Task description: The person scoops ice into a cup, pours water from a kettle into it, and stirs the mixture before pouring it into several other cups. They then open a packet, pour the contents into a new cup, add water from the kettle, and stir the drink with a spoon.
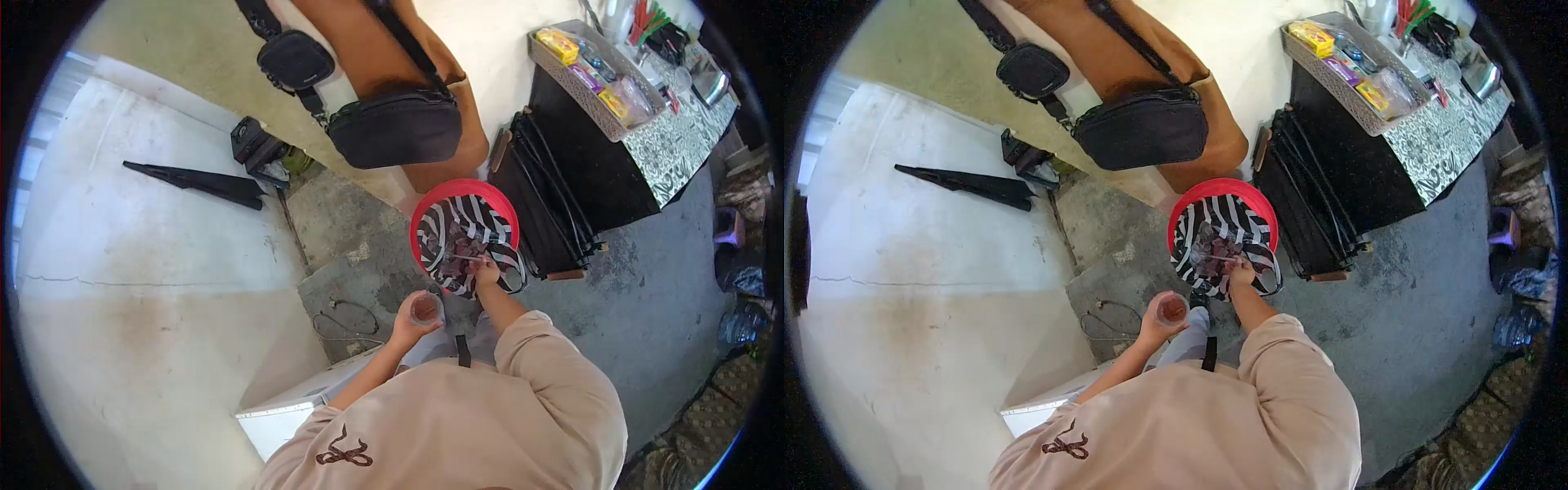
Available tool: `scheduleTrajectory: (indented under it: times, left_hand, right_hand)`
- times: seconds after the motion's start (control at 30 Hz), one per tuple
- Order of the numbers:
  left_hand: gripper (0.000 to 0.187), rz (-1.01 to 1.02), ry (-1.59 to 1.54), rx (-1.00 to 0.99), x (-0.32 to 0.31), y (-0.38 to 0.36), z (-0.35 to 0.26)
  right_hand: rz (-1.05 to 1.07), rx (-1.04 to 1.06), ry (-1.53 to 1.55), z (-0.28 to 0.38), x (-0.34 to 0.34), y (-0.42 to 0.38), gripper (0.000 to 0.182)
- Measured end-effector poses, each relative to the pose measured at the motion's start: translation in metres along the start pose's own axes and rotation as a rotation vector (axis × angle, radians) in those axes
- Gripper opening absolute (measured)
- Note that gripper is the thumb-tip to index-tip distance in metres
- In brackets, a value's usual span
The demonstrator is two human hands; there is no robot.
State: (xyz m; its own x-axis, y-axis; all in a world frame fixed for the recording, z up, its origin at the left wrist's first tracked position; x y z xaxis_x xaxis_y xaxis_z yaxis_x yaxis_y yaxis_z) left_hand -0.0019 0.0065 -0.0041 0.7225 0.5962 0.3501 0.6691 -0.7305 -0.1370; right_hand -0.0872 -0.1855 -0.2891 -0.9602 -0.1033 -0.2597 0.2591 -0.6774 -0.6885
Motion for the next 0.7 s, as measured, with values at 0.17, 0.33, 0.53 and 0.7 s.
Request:
scheduleTrajectory:
  times: [0.17,0.33,0.53,0.7]
  left_hand:
    - [0.076,0.012,-0.063,-0.041,-0.014,0.006,-0.012]
    - [0.077,0.102,-0.123,0.007,-0.028,0.014,-0.012]
    - [0.075,0.030,-0.136,-0.022,-0.035,0.021,-0.013]
    - [0.076,-0.002,-0.190,-0.008,-0.047,0.031,-0.003]
  right_hand:
    - [-0.073,-0.112,0.042,-0.011,0.004,-0.006,0.017]
    - [-0.058,-0.139,0.056,-0.008,0.002,-0.010,0.016]
    - [0.000,0.038,0.020,0.041,0.004,-0.017,0.016]
    - [0.161,0.202,-0.102,0.147,0.000,-0.077,0.021]
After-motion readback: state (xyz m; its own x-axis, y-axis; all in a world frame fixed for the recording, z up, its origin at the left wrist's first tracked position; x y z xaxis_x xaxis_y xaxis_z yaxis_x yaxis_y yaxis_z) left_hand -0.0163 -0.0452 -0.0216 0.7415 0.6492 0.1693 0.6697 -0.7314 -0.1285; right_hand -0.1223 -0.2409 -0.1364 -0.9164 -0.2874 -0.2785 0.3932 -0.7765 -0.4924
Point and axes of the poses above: each hand's wrist, its own y-axis towards the middle knuckle, its own x-axis out of the back of the hand, z = x × y, the point moved 10 cm from there along y, towards the middle knuckle, and after that the axes turned 9 degrees about -y, right-handed, at the moved point
